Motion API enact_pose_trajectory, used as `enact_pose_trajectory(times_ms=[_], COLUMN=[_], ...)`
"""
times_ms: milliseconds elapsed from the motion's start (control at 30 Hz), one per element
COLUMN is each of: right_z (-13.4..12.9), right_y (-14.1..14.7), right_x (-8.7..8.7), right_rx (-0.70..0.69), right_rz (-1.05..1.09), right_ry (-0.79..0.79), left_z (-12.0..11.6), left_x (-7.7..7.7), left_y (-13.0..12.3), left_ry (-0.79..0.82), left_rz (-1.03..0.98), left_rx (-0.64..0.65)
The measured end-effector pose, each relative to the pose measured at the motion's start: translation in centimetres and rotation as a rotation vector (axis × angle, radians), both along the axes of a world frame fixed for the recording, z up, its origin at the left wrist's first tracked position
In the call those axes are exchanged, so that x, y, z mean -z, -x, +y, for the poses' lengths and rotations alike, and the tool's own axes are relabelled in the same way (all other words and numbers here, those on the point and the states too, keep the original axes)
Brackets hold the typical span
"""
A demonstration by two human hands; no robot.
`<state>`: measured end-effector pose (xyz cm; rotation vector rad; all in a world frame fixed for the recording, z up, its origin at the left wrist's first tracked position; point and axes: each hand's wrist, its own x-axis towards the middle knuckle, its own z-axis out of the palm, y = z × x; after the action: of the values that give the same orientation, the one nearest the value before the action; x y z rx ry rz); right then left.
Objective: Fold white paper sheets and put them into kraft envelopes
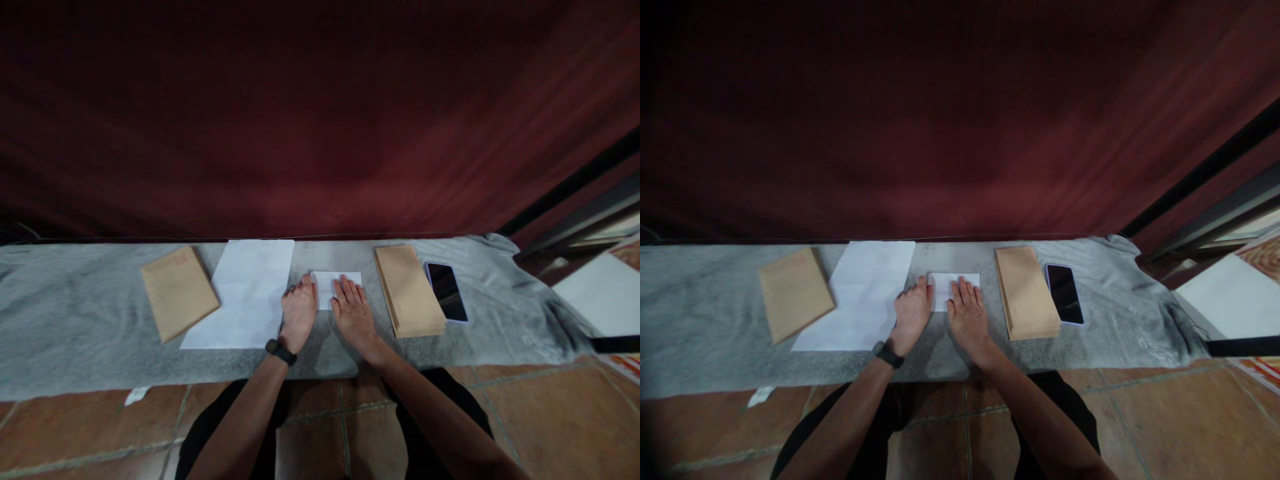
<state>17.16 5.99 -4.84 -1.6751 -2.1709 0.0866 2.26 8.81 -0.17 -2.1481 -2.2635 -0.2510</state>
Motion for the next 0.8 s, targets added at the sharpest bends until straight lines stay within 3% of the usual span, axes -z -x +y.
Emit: enact_pose_trajectory(times_ms=[167,333,533,800], right_z=[0.0,-0.2,-0.2,-0.5], right_y=[-0.1,-0.4,-0.7,-2.1], right_x=[0.0,0.2,0.1,-0.2], right_rx=[-0.009,-0.058,-0.069,0.022], right_rz=[-0.048,-0.125,-0.114,-0.103], right_ry=[0.032,0.021,0.005,-0.004], left_z=[-0.8,-2.3,-2.9,-3.2], left_x=[0.8,2.4,3.0,3.4], left_y=[-1.4,-3.2,-2.9,-2.3], left_ry=[-0.118,-0.036,0.036,-0.009], left_rz=[-0.152,-0.242,-0.127,-0.060], left_rx=[0.215,0.407,0.349,0.269])
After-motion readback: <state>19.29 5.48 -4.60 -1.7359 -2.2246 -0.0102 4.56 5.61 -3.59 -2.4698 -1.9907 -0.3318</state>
